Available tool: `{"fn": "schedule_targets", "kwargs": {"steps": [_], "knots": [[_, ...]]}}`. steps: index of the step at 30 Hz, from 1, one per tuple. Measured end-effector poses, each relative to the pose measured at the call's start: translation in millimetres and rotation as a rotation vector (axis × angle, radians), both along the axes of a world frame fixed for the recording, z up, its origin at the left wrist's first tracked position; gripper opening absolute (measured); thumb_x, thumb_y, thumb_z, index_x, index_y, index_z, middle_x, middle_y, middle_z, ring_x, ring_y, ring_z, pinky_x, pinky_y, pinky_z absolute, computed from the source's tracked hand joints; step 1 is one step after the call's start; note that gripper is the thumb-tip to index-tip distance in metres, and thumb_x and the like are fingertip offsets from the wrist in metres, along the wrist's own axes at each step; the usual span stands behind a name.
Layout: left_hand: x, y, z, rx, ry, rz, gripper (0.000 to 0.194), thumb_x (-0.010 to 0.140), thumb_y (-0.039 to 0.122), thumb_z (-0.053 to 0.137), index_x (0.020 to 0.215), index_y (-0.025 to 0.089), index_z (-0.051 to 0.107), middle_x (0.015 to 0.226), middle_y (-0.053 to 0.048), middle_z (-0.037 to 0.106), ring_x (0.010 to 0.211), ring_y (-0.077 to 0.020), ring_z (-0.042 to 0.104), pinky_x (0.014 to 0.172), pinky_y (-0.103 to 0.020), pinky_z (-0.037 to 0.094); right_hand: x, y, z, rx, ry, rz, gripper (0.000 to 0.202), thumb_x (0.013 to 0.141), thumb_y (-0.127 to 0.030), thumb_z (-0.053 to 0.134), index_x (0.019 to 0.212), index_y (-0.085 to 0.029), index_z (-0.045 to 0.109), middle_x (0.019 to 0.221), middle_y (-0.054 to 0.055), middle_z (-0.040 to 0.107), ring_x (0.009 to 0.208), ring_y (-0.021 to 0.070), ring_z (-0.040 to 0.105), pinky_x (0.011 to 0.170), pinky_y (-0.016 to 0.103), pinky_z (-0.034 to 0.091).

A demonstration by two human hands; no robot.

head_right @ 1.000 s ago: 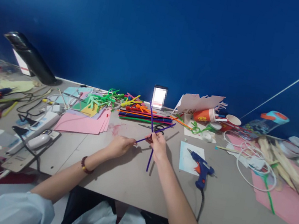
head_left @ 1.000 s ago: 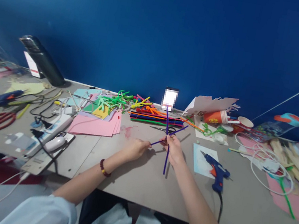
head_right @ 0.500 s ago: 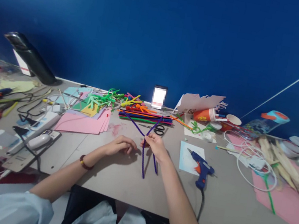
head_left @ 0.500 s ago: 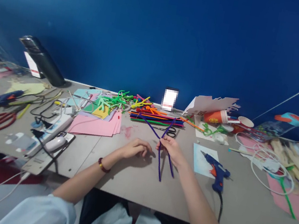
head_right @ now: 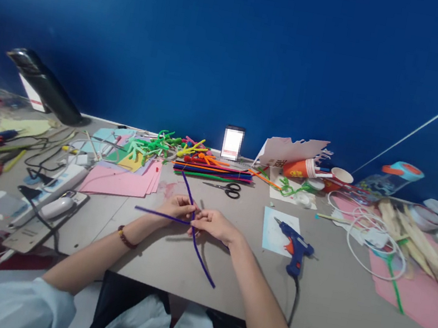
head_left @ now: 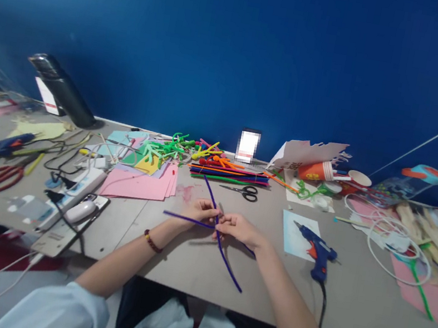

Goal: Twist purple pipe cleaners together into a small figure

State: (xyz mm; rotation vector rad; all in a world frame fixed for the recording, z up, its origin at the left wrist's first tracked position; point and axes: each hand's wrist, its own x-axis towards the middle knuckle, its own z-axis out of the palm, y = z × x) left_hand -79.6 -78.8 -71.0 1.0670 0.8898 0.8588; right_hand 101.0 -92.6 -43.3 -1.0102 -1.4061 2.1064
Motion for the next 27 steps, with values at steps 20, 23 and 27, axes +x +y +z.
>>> {"fn": "schedule_targets", "kwargs": {"steps": [20, 23, 27], "knots": [[2.2, -9.7, 13.7, 0.244, 0.07, -0.027, 0.026, 0.073, 0.027, 0.067, 0.094, 0.018, 0.053, 0.074, 0.0, 0.062, 0.061, -0.0101, 0.059, 0.055, -0.021, 0.044, 5.0, 13.4, -11.1, 0.013, -0.012, -0.259, 0.033, 0.06, -0.039, 0.076, 0.067, -0.015, 0.054, 0.066, 0.005, 0.07, 0.054, 0.0109, 0.061, 0.055, 0.022, 0.048], [3.2, -13.3, 17.4, 0.359, 0.178, -0.049, 0.022, 0.075, 0.03, 0.066, 0.09, 0.015, 0.06, 0.081, -0.005, 0.063, 0.072, -0.0138, 0.061, 0.066, -0.025, 0.046, 6.3, 13.5, -10.6, 0.013, -0.013, -0.25, 0.031, 0.06, -0.038, 0.076, 0.068, -0.015, 0.057, 0.064, 0.004, 0.07, 0.055, 0.011, 0.063, 0.058, 0.022, 0.049], [3.9, -13.6, 20.6, 0.472, 0.275, 0.09, 0.016, 0.075, 0.032, 0.066, 0.076, 0.016, 0.068, 0.08, -0.007, 0.066, 0.077, -0.0168, 0.061, 0.074, -0.03, 0.047, 4.5, 13.0, -10.2, -0.016, 0.018, -0.265, 0.034, 0.057, -0.041, 0.077, 0.069, -0.015, 0.058, 0.067, 0.005, 0.071, 0.06, 0.013, 0.065, 0.06, 0.023, 0.05]]}}
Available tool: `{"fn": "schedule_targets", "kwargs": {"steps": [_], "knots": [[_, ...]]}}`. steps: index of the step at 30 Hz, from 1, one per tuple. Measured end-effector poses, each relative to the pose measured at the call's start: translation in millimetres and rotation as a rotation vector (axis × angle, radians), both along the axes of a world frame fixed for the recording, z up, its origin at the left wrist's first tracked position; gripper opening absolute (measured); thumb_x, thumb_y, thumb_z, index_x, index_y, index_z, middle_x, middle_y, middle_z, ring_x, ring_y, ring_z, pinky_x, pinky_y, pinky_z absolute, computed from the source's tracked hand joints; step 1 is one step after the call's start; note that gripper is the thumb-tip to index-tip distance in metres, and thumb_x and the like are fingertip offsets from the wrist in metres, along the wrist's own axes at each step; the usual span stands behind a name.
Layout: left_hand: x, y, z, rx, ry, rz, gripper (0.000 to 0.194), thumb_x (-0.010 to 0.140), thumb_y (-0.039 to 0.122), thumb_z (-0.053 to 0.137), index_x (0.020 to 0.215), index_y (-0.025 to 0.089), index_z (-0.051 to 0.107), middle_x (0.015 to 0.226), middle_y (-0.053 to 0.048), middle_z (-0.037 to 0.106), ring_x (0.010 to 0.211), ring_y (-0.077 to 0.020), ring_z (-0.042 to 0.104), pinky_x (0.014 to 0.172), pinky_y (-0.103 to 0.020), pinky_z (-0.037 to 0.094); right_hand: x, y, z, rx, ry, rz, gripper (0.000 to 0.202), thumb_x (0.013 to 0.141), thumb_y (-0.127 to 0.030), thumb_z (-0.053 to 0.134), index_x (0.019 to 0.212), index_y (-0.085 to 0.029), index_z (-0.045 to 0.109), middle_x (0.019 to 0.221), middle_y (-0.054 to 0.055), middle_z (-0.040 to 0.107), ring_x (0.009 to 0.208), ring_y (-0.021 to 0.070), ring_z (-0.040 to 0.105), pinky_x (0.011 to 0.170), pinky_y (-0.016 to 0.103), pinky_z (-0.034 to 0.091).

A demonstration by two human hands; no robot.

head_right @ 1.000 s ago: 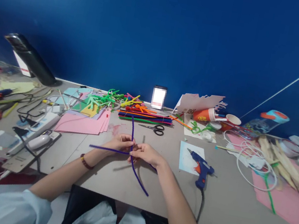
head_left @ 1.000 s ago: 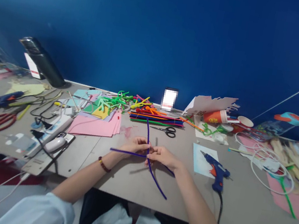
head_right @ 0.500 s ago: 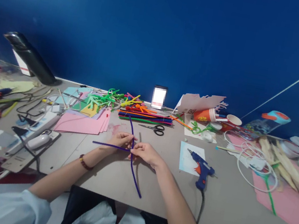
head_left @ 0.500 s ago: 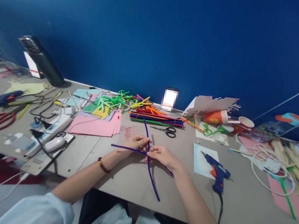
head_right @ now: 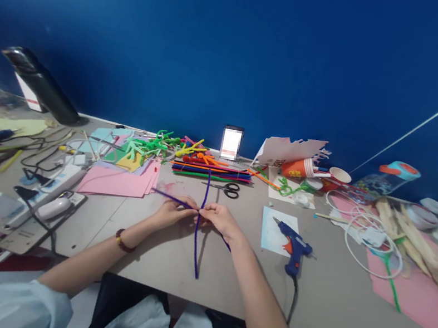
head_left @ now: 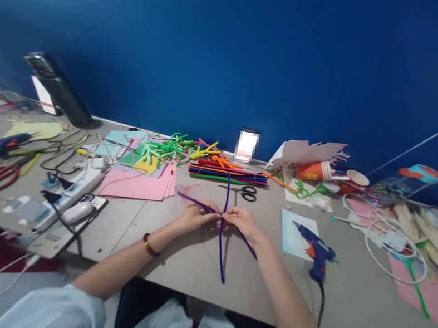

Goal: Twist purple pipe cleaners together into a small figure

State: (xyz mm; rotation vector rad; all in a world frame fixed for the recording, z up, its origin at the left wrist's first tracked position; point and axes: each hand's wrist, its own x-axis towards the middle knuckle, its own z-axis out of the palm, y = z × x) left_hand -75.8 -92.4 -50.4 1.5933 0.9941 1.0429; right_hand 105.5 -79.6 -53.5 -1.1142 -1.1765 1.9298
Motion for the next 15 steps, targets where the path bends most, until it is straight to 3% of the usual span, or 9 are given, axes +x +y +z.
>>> {"fn": "schedule_targets", "kwargs": {"steps": [15], "knots": [[-5.5, 7.4, 3.2, 0.067, -0.066, 0.203, 0.009, 0.067, 0.026, 0.072, 0.063, 0.021, 0.067, 0.071, -0.005, 0.065, 0.071, -0.0175, 0.059, 0.072, -0.034, 0.048, 9.7, 9.0, 0.1, 0.035, 0.078, -0.128, 0.034, 0.056, -0.041, 0.079, 0.067, -0.016, 0.058, 0.066, 0.004, 0.07, 0.065, 0.0146, 0.067, 0.062, 0.024, 0.05]]}}
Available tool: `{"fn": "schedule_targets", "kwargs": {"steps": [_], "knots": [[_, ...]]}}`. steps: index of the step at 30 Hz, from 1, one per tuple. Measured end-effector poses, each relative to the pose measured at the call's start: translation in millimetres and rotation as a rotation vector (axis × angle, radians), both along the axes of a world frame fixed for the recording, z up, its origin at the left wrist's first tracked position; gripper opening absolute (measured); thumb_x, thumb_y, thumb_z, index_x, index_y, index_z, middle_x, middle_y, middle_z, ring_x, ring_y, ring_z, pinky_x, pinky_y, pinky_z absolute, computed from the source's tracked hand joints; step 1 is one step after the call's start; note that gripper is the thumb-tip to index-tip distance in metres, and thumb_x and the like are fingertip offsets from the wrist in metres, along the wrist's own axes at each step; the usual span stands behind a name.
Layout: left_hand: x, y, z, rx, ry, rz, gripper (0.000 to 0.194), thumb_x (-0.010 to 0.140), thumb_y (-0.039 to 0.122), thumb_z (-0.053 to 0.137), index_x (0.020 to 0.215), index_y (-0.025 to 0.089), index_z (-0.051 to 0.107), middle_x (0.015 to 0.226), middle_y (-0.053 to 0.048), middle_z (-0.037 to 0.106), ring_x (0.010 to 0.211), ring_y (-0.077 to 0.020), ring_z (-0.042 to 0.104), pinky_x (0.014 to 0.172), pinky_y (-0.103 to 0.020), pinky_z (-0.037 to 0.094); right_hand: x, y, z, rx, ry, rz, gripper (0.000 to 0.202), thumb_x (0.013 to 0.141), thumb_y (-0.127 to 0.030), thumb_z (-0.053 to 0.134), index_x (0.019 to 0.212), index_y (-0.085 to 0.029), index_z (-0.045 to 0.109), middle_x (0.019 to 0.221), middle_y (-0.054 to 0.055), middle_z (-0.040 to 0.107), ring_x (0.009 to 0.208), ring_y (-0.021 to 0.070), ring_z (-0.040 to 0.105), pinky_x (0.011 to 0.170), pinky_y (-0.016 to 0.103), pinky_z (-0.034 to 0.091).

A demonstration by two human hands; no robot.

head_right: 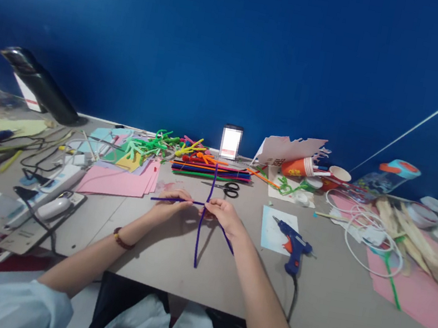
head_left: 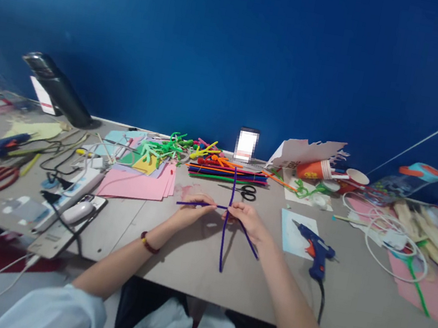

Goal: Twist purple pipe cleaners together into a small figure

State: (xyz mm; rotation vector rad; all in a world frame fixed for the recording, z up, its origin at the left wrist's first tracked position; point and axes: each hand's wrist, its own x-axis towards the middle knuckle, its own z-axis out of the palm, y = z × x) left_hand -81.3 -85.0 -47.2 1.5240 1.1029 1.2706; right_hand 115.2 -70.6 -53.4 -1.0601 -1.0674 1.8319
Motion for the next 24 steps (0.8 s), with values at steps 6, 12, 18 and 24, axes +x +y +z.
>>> {"fn": "schedule_targets", "kwargs": {"steps": [6, 12, 18, 24], "knots": [[-6.7, 5.3, 2.4, -0.041, -0.07, 0.07, 0.017, 0.065, 0.033, 0.072, 0.062, 0.017, 0.066, 0.072, -0.005, 0.064, 0.068, -0.0151, 0.057, 0.059, -0.027, 0.047, 9.6, 4.5, 1.2, -0.029, 0.007, -0.055, 0.028, 0.058, -0.035, 0.079, 0.067, -0.016, 0.061, 0.069, 0.004, 0.07, 0.065, 0.0135, 0.065, 0.063, 0.023, 0.052], [-11.5, 13.1, -2.9, -0.137, -0.256, 0.165, 0.02, 0.061, 0.033, 0.074, 0.067, 0.016, 0.066, 0.075, -0.003, 0.064, 0.059, -0.0094, 0.052, 0.053, -0.022, 0.043, 14.1, 7.2, 0.7, -0.061, 0.048, -0.099, 0.022, 0.061, -0.029, 0.077, 0.067, -0.017, 0.059, 0.07, 0.004, 0.069, 0.066, 0.013, 0.065, 0.065, 0.023, 0.052], [-22.8, 19.6, -0.7, -0.229, -0.438, 0.127, 0.034, 0.068, 0.045, 0.068, 0.082, 0.014, 0.065, 0.072, -0.003, 0.062, 0.054, -0.0071, 0.048, 0.051, -0.021, 0.042, 15.0, 8.5, -3.9, -0.069, 0.095, -0.119, 0.027, 0.056, -0.03, 0.08, 0.068, -0.018, 0.058, 0.068, 0.0, 0.065, 0.057, 0.0098, 0.059, 0.057, 0.022, 0.048], [-6.1, 12.3, -5.2, -0.38, -0.402, -0.124, 0.042, 0.07, 0.045, 0.068, 0.1, 0.015, 0.061, 0.076, -0.003, 0.062, 0.055, -0.0087, 0.055, 0.049, -0.021, 0.044, -0.8, 6.1, -7.8, -0.067, 0.158, -0.201, 0.035, 0.047, -0.031, 0.084, 0.066, -0.019, 0.058, 0.061, -0.006, 0.054, 0.052, 0.0058, 0.05, 0.054, 0.019, 0.044]]}}
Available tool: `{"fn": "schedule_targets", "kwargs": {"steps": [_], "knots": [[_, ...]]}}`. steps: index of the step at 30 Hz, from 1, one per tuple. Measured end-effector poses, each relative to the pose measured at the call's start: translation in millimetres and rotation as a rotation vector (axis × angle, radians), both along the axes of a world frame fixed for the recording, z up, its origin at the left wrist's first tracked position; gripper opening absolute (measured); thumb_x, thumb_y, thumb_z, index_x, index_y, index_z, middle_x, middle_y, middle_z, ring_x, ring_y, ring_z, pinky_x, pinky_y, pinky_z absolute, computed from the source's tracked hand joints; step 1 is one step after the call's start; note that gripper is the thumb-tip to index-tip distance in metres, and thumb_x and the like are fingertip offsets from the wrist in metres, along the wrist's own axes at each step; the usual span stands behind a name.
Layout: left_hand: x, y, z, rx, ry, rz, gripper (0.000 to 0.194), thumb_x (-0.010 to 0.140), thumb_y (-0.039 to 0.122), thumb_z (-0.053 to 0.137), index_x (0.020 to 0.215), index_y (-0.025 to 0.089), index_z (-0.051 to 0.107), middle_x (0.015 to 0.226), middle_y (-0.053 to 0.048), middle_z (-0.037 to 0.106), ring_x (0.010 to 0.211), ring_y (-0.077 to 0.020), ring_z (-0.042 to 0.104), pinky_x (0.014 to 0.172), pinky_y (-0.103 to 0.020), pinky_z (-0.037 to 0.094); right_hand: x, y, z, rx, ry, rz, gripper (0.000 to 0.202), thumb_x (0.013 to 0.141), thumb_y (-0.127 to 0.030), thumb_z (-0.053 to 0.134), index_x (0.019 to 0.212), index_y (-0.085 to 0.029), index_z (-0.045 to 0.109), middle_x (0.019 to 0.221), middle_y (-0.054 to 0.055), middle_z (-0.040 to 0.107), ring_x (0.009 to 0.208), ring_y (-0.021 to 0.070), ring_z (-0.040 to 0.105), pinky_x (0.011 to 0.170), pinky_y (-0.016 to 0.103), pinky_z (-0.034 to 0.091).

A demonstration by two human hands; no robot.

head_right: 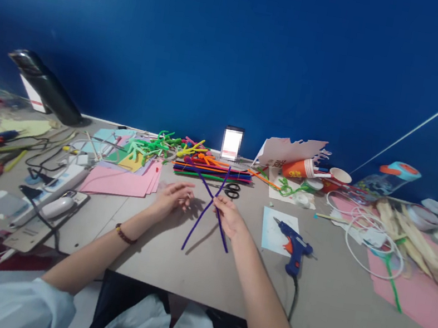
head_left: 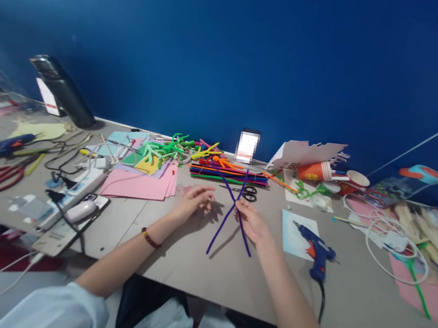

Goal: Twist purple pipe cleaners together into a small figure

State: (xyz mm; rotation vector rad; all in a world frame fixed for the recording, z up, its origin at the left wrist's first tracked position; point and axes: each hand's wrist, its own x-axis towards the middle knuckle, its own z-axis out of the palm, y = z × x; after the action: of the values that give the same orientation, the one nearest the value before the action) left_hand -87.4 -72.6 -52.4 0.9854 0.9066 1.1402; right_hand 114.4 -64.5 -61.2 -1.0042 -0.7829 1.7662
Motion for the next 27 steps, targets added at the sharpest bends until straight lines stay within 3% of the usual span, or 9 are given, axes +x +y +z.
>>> {"fn": "schedule_targets", "kwargs": {"steps": [2, 4, 7, 16, 21, 27], "knots": [[10.9, -5.7, -6.5, 0.0, 0.115, -0.11, 0.038, 0.065, 0.041, 0.073, 0.087, 0.012, 0.063, 0.067, -0.002, 0.061, 0.05, -0.0069, 0.053, 0.049, -0.02, 0.042, -8.3, -3.1, 0.2, 0.021, 0.021, -0.031, 0.034, 0.049, -0.032, 0.083, 0.066, -0.019, 0.056, 0.061, -0.006, 0.054, 0.053, 0.0069, 0.05, 0.055, 0.02, 0.044], [20.0, -11.6, -11.4, 0.012, 0.165, -0.235, 0.04, 0.063, 0.041, 0.075, 0.087, 0.012, 0.063, 0.066, -0.003, 0.062, 0.05, -0.0077, 0.053, 0.049, -0.021, 0.042, -16.4, -7.4, 1.0, 0.016, 0.069, -0.039, 0.036, 0.049, -0.032, 0.083, 0.068, -0.02, 0.055, 0.06, -0.005, 0.054, 0.054, 0.0088, 0.052, 0.054, 0.022, 0.045], [26.3, -17.6, -12.8, 0.053, 0.199, -0.285, 0.042, 0.065, 0.045, 0.073, 0.09, 0.011, 0.064, 0.066, -0.004, 0.062, 0.052, -0.0095, 0.054, 0.051, -0.022, 0.043, -27.5, -14.6, 2.0, -0.02, 0.141, 0.034, 0.038, 0.053, -0.037, 0.081, 0.073, -0.021, 0.052, 0.059, -0.005, 0.056, 0.05, 0.0116, 0.052, 0.049, 0.026, 0.044], [23.2, -17.2, -8.4, 0.199, 0.253, -0.149, 0.043, 0.07, 0.054, 0.065, 0.075, 0.011, 0.064, 0.056, -0.001, 0.054, 0.049, -0.008, 0.046, 0.05, -0.023, 0.038, -46.9, -24.6, -1.7, -0.025, 0.283, 0.09, 0.032, 0.059, -0.035, 0.078, 0.071, -0.021, 0.051, 0.06, -0.004, 0.058, 0.052, 0.0125, 0.053, 0.057, 0.028, 0.046], [23.5, -19.0, -10.9, 0.4, 0.492, -0.114, 0.035, 0.077, 0.046, 0.059, 0.066, 0.012, 0.061, 0.058, -0.001, 0.052, 0.055, -0.0097, 0.045, 0.055, -0.023, 0.037, -44.8, -25.9, 6.0, -0.105, 0.389, 0.021, 0.024, 0.06, -0.025, 0.079, 0.071, -0.021, 0.058, 0.075, -0.001, 0.065, 0.065, 0.0118, 0.057, 0.065, 0.023, 0.049], [20.6, -20.6, -13.3, 0.59, 0.659, -0.094, 0.025, 0.083, 0.037, 0.053, 0.079, 0.014, 0.065, 0.07, -0.005, 0.06, 0.06, -0.0118, 0.05, 0.058, -0.023, 0.038, -36.6, -26.6, 16.1, -0.119, 0.426, 0.03, 0.018, 0.063, -0.026, 0.077, 0.075, -0.023, 0.063, 0.094, 0.0, 0.067, 0.086, 0.0144, 0.059, 0.08, 0.025, 0.049]]}}
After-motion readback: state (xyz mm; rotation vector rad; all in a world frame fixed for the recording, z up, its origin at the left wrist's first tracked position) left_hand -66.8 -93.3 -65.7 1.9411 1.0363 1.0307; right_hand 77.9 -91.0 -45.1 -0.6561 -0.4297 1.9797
